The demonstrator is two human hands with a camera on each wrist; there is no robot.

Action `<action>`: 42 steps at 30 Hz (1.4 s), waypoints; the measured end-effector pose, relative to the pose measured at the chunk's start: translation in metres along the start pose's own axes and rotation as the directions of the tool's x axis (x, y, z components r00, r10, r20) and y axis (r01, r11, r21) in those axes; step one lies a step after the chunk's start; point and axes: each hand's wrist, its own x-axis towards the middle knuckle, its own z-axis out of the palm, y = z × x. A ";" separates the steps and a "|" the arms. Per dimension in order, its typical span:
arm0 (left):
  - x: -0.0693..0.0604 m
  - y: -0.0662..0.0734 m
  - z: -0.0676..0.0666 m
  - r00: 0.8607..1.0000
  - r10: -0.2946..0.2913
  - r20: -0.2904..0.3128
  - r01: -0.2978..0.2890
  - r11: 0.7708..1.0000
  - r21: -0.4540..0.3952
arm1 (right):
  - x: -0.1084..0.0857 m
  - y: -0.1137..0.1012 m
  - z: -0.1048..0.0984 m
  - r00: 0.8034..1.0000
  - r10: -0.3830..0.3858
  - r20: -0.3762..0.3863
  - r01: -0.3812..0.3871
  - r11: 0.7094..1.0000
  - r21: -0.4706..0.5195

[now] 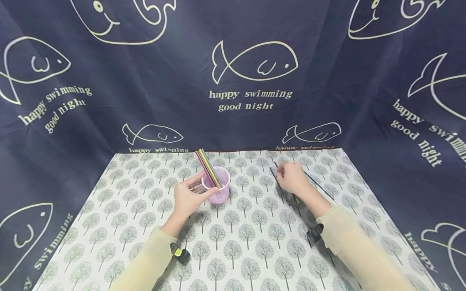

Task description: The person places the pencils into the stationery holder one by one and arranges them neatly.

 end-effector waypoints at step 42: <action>-0.003 0.004 0.000 0.998 0.062 -0.019 -0.061 0.997 0.053 | 0.047 -0.147 -0.043 0.972 0.020 -0.234 0.113 0.832 0.543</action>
